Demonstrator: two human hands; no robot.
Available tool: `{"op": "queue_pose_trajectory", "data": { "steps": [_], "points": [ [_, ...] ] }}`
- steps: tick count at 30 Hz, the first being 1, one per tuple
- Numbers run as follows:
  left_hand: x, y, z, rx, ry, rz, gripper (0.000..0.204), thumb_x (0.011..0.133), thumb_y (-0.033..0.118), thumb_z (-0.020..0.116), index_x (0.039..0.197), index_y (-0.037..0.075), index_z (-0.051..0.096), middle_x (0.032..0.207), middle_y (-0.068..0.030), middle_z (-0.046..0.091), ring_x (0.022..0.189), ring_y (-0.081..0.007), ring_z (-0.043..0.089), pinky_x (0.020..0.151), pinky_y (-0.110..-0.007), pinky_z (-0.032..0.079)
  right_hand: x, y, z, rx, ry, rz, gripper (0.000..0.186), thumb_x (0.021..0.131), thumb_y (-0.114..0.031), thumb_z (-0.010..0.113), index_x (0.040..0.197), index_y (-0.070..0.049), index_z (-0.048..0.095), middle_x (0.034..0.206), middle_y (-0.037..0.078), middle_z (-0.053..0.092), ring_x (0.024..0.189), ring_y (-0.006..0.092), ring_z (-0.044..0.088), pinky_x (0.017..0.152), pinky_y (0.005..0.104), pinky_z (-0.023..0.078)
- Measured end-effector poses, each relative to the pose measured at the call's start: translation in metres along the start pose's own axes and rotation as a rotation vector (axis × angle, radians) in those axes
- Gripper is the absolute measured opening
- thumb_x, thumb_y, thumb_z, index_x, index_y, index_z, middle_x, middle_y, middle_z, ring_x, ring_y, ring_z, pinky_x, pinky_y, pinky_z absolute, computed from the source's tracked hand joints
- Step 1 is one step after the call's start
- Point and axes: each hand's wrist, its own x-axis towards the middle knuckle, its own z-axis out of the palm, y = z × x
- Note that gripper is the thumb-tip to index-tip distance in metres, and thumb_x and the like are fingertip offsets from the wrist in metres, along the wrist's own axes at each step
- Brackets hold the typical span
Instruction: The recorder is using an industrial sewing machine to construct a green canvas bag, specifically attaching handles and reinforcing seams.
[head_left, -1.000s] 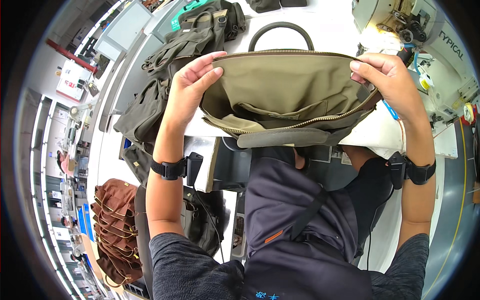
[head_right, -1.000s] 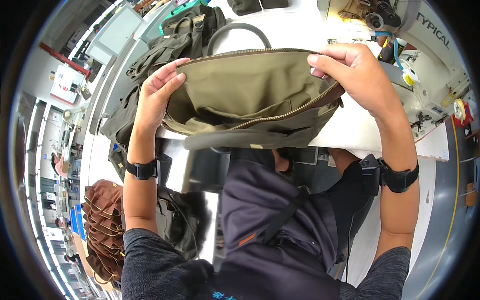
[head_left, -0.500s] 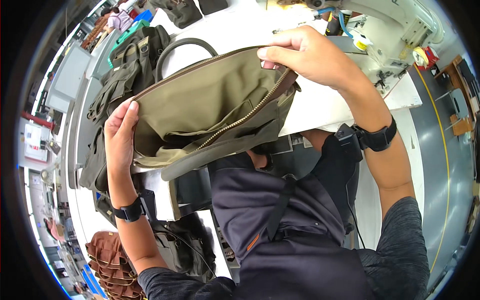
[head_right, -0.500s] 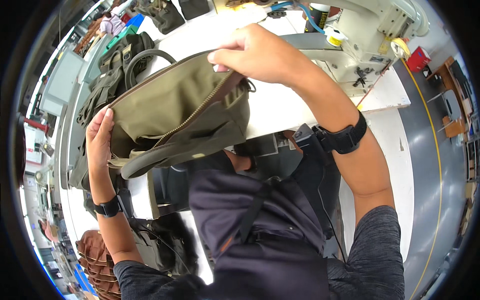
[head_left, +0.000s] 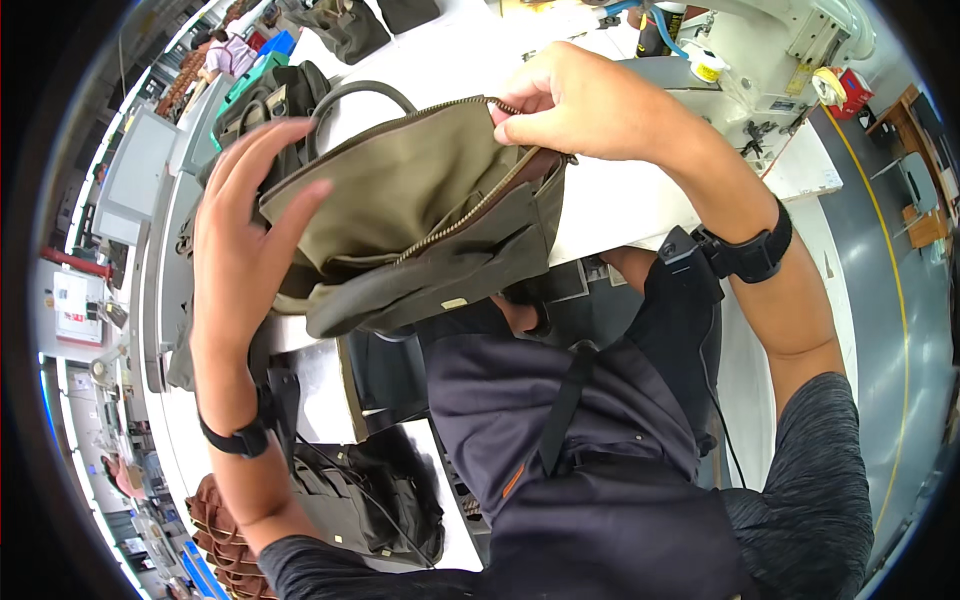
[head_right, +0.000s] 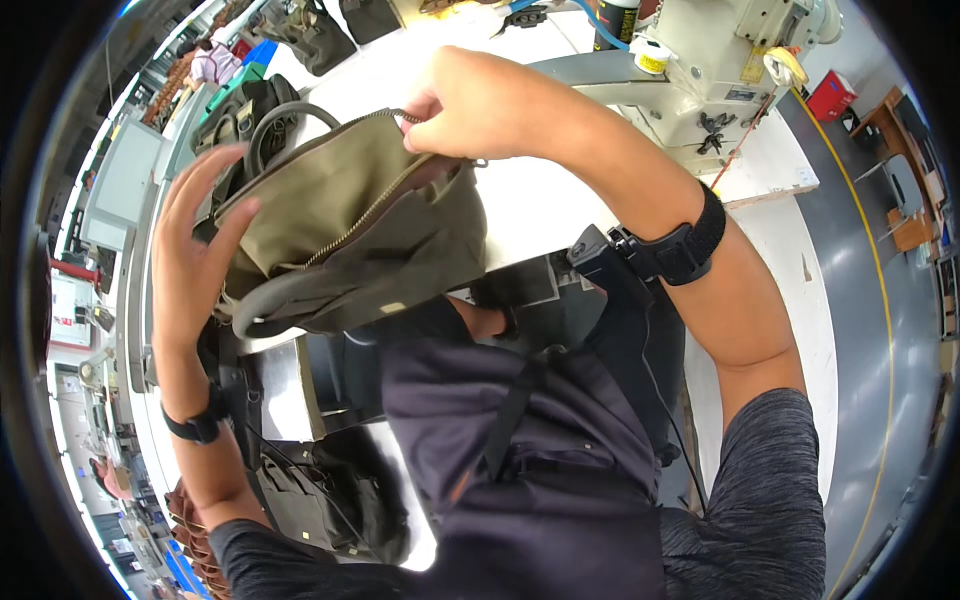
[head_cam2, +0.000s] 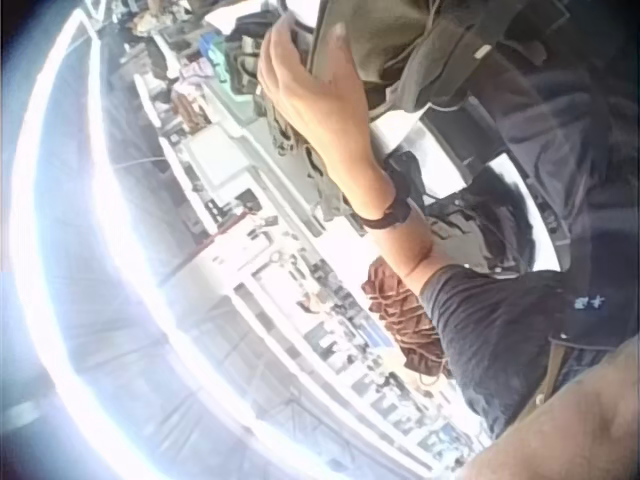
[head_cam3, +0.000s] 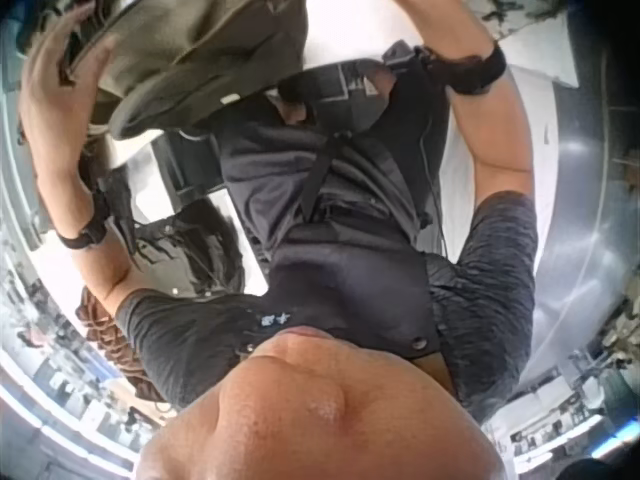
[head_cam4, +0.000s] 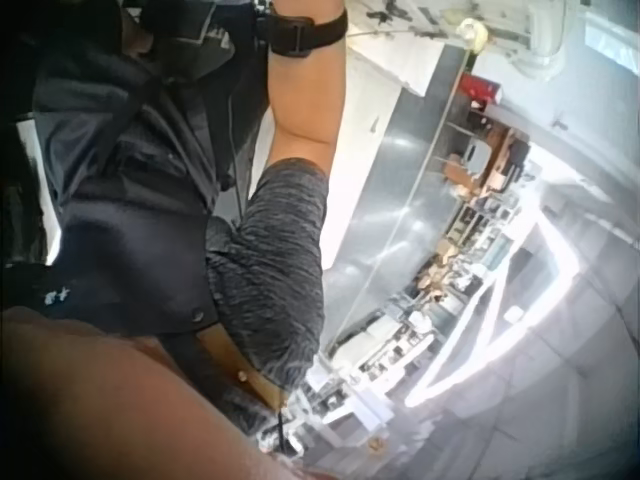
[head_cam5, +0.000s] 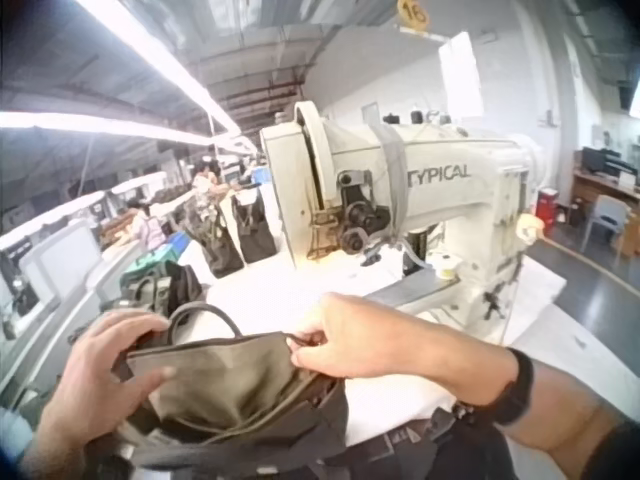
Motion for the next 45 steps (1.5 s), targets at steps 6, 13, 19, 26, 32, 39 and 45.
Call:
{"op": "queue_pose_trajectory", "data": {
  "steps": [6,13,19,26,32,39,45],
  "points": [
    [0.080,0.030,0.027,-0.047,-0.138,0.246,0.035,0.092,0.015,0.074,0.125,0.003,0.070,0.122,-0.0151,0.072,0.112,-0.0266,0.067,0.099,-0.037,0.052,0.002,-0.011,-0.003,-0.109,0.003,-0.001,0.015,0.088,-0.012,0.069,0.091,0.003,0.069,0.072,-0.001,0.062,0.067,0.0071,0.053,0.061,0.0285,0.046],
    [0.104,0.037,0.046,-0.282,-0.470,0.198,0.016,0.092,0.007,0.069,0.106,-0.002,0.069,0.075,-0.0068,0.067,0.065,-0.0183,0.061,0.066,-0.033,0.049,-0.005,-0.007,-0.002,-0.324,0.044,0.016,0.021,0.088,-0.019,0.071,0.092,0.002,0.073,0.069,0.007,0.066,0.062,0.0161,0.059,0.060,0.0337,0.047],
    [0.098,0.045,0.048,-0.132,-0.390,0.362,0.020,0.088,0.006,0.071,0.108,0.002,0.071,0.083,-0.0148,0.072,0.075,-0.0306,0.071,0.070,-0.040,0.054,-0.002,-0.007,0.001,-0.284,0.065,-0.089,0.020,0.090,-0.018,0.069,0.091,0.001,0.075,0.068,0.008,0.066,0.063,0.0166,0.061,0.064,0.0354,0.050],
    [0.112,0.054,0.046,-0.041,-0.510,0.495,0.021,0.085,0.008,0.074,0.105,0.003,0.073,0.084,-0.0221,0.072,0.081,-0.0409,0.069,0.073,-0.045,0.055,-0.007,0.004,0.007,-0.196,0.093,-0.152,0.024,0.092,-0.016,0.067,0.109,-0.002,0.077,0.073,0.010,0.070,0.066,0.0179,0.066,0.069,0.0341,0.053],
    [0.113,0.062,0.050,-0.051,-0.380,0.676,0.027,0.086,0.007,0.075,0.113,0.005,0.074,0.086,-0.0204,0.070,0.084,-0.0402,0.068,0.074,-0.046,0.054,-0.007,0.009,0.007,-0.052,0.100,-0.177,0.029,0.091,-0.015,0.071,0.117,-0.005,0.076,0.079,0.011,0.072,0.073,0.0193,0.067,0.073,0.0332,0.053],
    [0.115,0.067,0.048,0.082,-0.571,0.579,0.034,0.088,0.010,0.072,0.122,0.005,0.070,0.089,-0.0166,0.069,0.085,-0.0396,0.067,0.075,-0.047,0.054,-0.010,0.009,0.006,-0.019,0.077,-0.154,0.019,0.089,-0.014,0.072,0.104,-0.002,0.073,0.075,0.011,0.070,0.066,0.0201,0.062,0.066,0.0366,0.049],
    [0.114,0.066,0.048,0.150,-0.607,0.578,0.030,0.090,0.010,0.069,0.119,0.003,0.069,0.087,-0.0159,0.068,0.083,-0.0384,0.067,0.072,-0.047,0.054,-0.014,0.003,0.000,0.015,0.081,-0.150,0.019,0.087,-0.014,0.070,0.100,-0.002,0.074,0.081,0.012,0.074,0.070,0.0233,0.067,0.070,0.0365,0.053]
  ]
}}
